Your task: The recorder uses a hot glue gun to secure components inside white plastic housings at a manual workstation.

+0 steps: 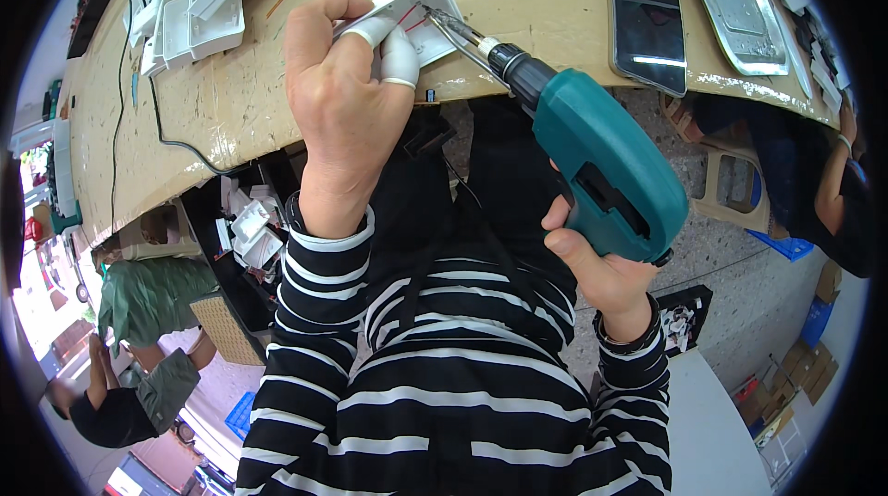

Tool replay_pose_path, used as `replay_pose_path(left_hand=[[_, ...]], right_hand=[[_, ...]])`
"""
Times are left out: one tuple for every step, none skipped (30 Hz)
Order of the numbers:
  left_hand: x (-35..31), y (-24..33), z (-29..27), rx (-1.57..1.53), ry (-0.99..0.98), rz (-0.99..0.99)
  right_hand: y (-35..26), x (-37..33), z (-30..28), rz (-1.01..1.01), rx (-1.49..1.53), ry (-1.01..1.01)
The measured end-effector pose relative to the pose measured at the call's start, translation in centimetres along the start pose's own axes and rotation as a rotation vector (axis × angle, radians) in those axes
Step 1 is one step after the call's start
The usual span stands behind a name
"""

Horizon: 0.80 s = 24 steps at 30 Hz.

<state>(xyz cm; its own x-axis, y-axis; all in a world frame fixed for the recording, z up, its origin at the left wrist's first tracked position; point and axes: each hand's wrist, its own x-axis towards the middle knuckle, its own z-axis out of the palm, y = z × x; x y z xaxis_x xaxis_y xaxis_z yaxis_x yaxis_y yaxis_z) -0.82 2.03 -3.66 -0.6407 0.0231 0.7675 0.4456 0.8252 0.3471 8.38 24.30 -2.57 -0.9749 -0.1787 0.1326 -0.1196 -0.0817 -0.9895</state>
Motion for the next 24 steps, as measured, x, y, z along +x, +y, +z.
replay_pose_path(left_hand=[[0.0,0.0,0.0,0.002,0.005,0.006],[0.0,0.0,0.0,0.003,0.006,0.006],[0.0,0.0,0.0,-0.006,0.004,0.000],[0.0,0.0,0.0,-0.014,0.002,-0.006],[-0.1,0.0,0.0,-0.015,0.003,-0.006],[0.0,0.0,0.0,-0.017,-0.001,-0.007],[0.0,0.0,-0.1,-0.019,-0.005,-0.008],[0.0,0.0,-0.1,-0.017,-0.003,-0.008],[0.0,0.0,-0.1,-0.016,-0.001,-0.007],[0.0,0.0,-0.1,-0.014,0.001,-0.007],[-0.1,-0.1,-0.1,-0.014,0.002,-0.006],[-0.1,-0.1,-0.1,-0.021,-0.002,-0.012],[-0.1,0.0,-0.2,-0.028,-0.007,-0.017],[0.0,0.1,-0.3,-0.028,-0.006,-0.016],[0.2,0.1,-0.4,0.002,-0.003,-0.009],[0.2,0.2,-0.5,0.032,0.001,-0.002],[0.2,0.1,-0.5,0.033,0.001,-0.001],[0.2,0.1,-0.4,0.033,0.002,0.000],[0.2,0.1,-0.3,0.033,0.002,0.000],[0.2,0.1,-0.3,0.033,0.003,0.001],[0.2,0.1,-0.3,0.033,0.009,0.006],[0.3,0.1,-0.3,0.033,0.016,0.011],[0.3,0.2,-0.3,0.033,0.019,0.011],[0.4,0.2,-0.3,0.031,0.008,0.002]], right_hand=[[0.0,0.0,0.0,-0.001,0.000,-0.001],[-0.1,0.0,0.0,0.004,-0.002,-0.004],[-0.1,-0.1,0.0,0.008,-0.005,-0.006],[0.0,-0.2,-0.1,0.007,-0.006,-0.006],[0.1,-0.3,-0.2,-0.001,-0.011,0.011],[0.2,-0.4,-0.3,-0.011,-0.013,0.025],[0.2,-0.5,-0.4,-0.013,-0.013,0.024],[0.1,-0.6,-0.6,-0.033,0.005,0.018],[0.1,-0.7,-0.7,-0.054,0.023,0.014],[0.0,-0.8,-0.9,-0.055,0.022,0.014],[-0.1,-0.9,-0.9,-0.059,0.041,0.032],[-0.2,-1.0,-1.0,-0.064,0.061,0.051],[-0.3,-1.1,-1.0,-0.065,0.060,0.051],[-0.4,-1.1,-1.1,-0.074,0.052,0.074],[-0.4,-1.1,-1.1,-0.082,0.045,0.095],[-0.3,-1.1,-1.1,-0.083,0.046,0.094],[-0.2,-1.2,-1.2,-0.093,0.044,0.093],[-0.2,-1.2,-1.2,-0.103,0.039,0.093],[-0.2,-1.2,-1.3,-0.104,0.039,0.093],[-0.2,-1.2,-1.3,-0.108,0.038,0.089],[-0.3,-1.2,-1.3,-0.112,0.038,0.084],[-0.3,-1.2,-1.2,-0.113,0.039,0.083],[-0.5,-1.1,-1.1,-0.114,0.040,0.089],[-0.5,-1.1,-1.1,-0.113,0.040,0.095]])
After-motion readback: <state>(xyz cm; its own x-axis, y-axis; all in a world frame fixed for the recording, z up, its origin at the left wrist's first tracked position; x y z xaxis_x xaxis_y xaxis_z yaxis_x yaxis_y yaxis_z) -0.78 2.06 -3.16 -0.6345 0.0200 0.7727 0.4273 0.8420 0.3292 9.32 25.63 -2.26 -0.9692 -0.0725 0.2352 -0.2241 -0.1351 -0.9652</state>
